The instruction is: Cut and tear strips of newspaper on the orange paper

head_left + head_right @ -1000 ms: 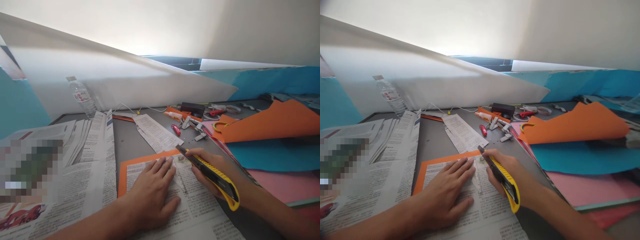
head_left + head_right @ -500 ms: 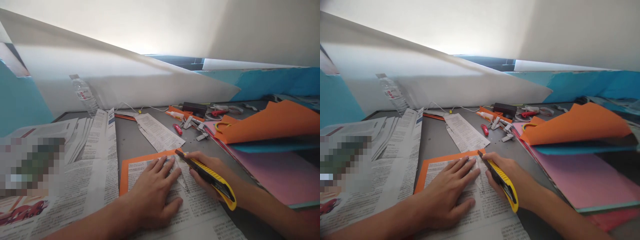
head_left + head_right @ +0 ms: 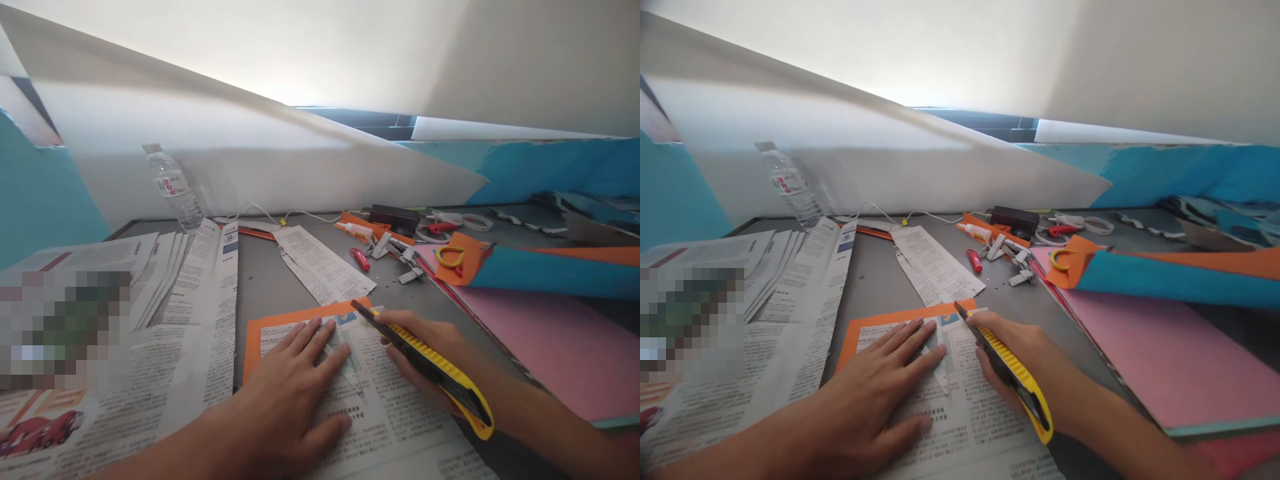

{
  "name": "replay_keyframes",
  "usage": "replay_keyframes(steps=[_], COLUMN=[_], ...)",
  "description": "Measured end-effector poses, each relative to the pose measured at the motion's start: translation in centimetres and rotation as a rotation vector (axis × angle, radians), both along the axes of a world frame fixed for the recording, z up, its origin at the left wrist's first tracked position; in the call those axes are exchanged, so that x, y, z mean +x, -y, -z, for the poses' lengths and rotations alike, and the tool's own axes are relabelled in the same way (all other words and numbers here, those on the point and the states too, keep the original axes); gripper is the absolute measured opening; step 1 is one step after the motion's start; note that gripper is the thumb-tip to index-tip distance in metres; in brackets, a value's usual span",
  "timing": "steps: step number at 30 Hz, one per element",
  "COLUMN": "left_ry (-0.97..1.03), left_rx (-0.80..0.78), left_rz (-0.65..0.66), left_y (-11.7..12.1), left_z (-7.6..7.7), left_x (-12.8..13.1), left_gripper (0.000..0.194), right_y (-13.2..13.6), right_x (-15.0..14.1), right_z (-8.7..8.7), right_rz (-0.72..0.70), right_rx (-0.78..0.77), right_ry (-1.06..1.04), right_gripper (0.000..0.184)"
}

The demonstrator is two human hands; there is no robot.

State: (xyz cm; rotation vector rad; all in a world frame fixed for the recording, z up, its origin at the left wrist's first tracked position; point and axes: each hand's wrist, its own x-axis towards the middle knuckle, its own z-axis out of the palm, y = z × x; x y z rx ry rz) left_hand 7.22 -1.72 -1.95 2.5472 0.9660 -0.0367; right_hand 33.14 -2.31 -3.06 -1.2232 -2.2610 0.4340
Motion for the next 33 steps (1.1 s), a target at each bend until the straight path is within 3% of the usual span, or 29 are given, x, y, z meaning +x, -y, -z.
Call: replay_keyframes(steps=[12, 33], left_ry=[0.012, 0.057], left_rx=[0.010, 0.030], left_rz=[-0.047, -0.045], left_y=[-0.1, -0.6], left_z=[0.4, 0.5], left_x=[-0.4, -0.8], left_gripper=[0.074, 0.070], right_y=[0.1, 0.1], right_x=[-1.9, -2.2], right_z=[1.2, 1.2], right_rz=[-0.026, 0.015], right_rx=[0.071, 0.077], right_ry=[-0.033, -0.009], right_gripper=[0.034, 0.029])
